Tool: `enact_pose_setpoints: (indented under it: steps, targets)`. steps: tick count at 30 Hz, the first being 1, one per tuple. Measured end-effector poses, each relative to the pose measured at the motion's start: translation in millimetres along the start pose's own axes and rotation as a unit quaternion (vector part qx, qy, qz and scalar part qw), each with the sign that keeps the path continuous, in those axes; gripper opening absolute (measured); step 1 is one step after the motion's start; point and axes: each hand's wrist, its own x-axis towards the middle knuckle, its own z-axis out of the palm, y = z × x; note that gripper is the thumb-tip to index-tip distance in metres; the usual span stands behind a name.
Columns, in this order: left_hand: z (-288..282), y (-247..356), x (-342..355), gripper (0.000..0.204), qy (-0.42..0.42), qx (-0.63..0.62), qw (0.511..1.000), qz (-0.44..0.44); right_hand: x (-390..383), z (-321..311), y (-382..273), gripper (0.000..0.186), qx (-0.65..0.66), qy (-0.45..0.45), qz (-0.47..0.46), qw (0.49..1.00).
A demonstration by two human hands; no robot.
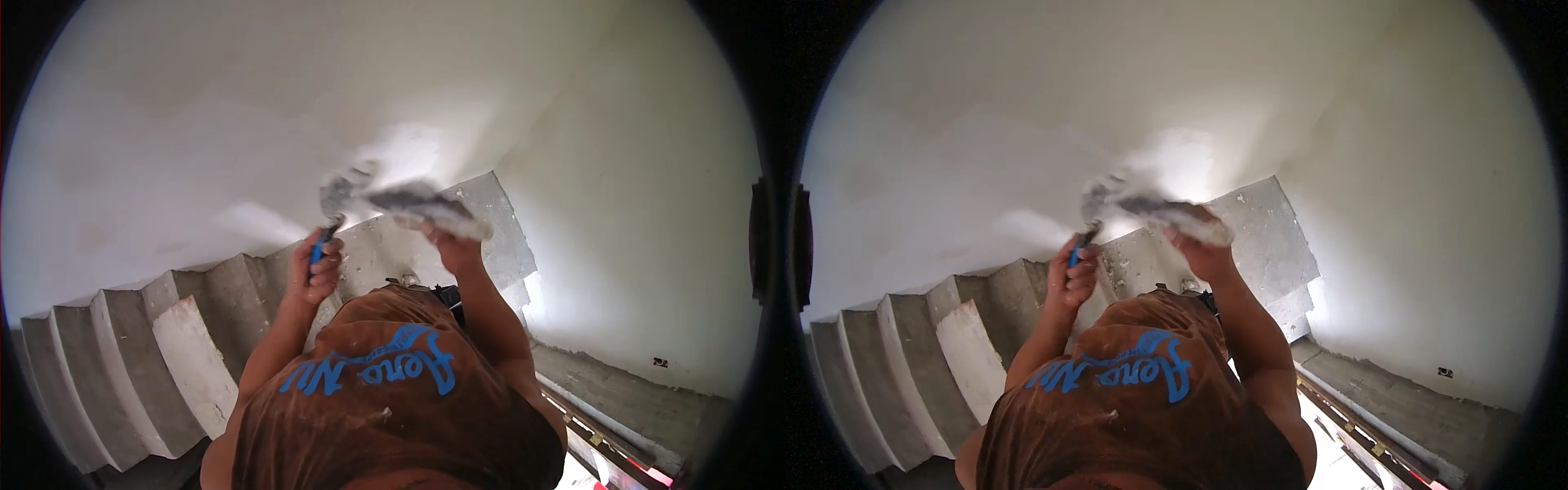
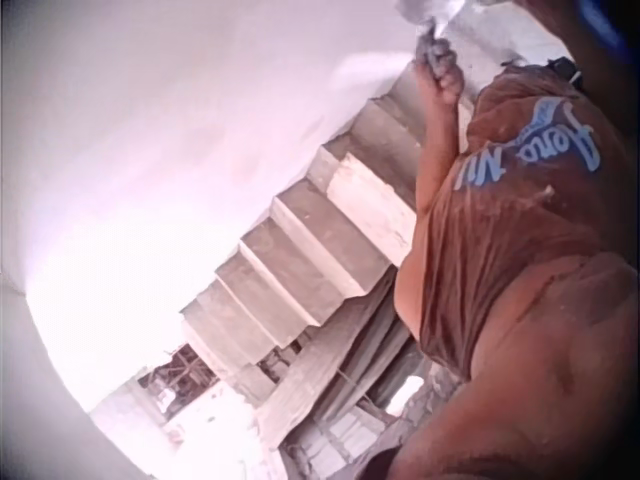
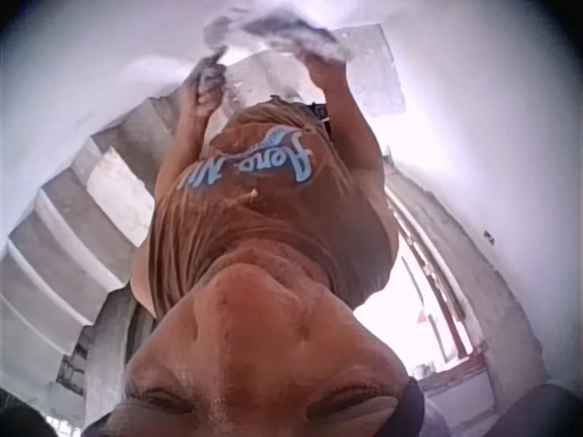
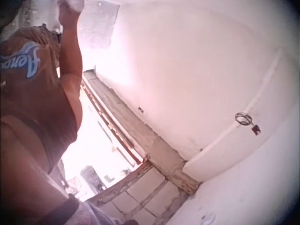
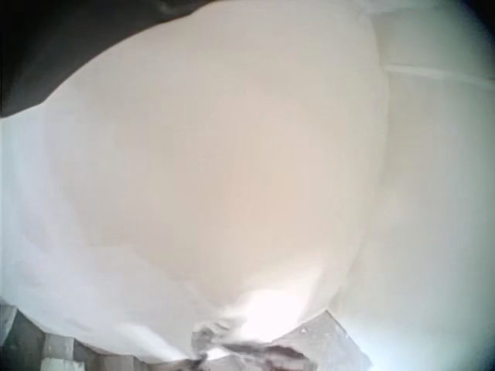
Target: The person applies plaster to a ceiling using a trowel and a putty knife. They spread the plaster in long strokes, occasionally reloading the trowel from the putty knife while standing on a staircase.
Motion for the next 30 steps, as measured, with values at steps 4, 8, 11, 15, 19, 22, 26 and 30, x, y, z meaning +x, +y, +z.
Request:
enact_pose_setpoints:
  steps: [4, 8, 11, 15, 19, 22, 26, 30]
  targets:
    - [30.0, 28.0, -30.7, 0.037, -0.030, 0.115, 0.985, 0.127, -30.5, 12.7, -4.4, 0.032, -0.022, 0.109, 0.152, 0.982]
    - [67.3, 7.1, -25.1, 0.034, 0.111, 0.566, 0.747, 0.330, -8.7, -0.5, 25.5, 0.034, 0.238, 0.374, 0.162, 0.882]
    - [48.2, 7.9, -8.0, 0.032, 0.076, 0.825, 0.463, 0.314, -9.5, -16.9, 52.5, 0.034, 0.488, 0.251, 0.263, 0.794]
    - [44.2, -4.3, 25.9, 0.052, 0.039, 0.945, 0.243, 0.214, -13.7, -8.9, 71.6, 0.038, 0.564, 0.210, 0.260, 0.755]
    - [-34.0, 22.1, 32.2, 0.047, 0.180, 0.973, 0.137, 0.034, -34.4, -43.1, 119.7, 0.043, 0.571, 0.278, 0.219, 0.741]
    - [-75.3, 29.8, 8.1, 0.043, 0.188, 0.969, 0.156, 0.042, -27.9, -86.4, 168.7, 0.034, 0.499, 0.406, 0.159, 0.749]
    - [-71.9, 12.2, -0.8, 0.044, 0.290, 0.928, 0.232, -0.037, -5.8, -151.7, 259.1, 0.036, 0.208, 0.504, 0.052, 0.836]
    - [-76.4, 5.9, -29.2, 0.038, 0.351, 0.914, 0.189, -0.074, 40.0, -157.1, 292.6, 0.046, -0.124, 0.443, 0.127, 0.879]
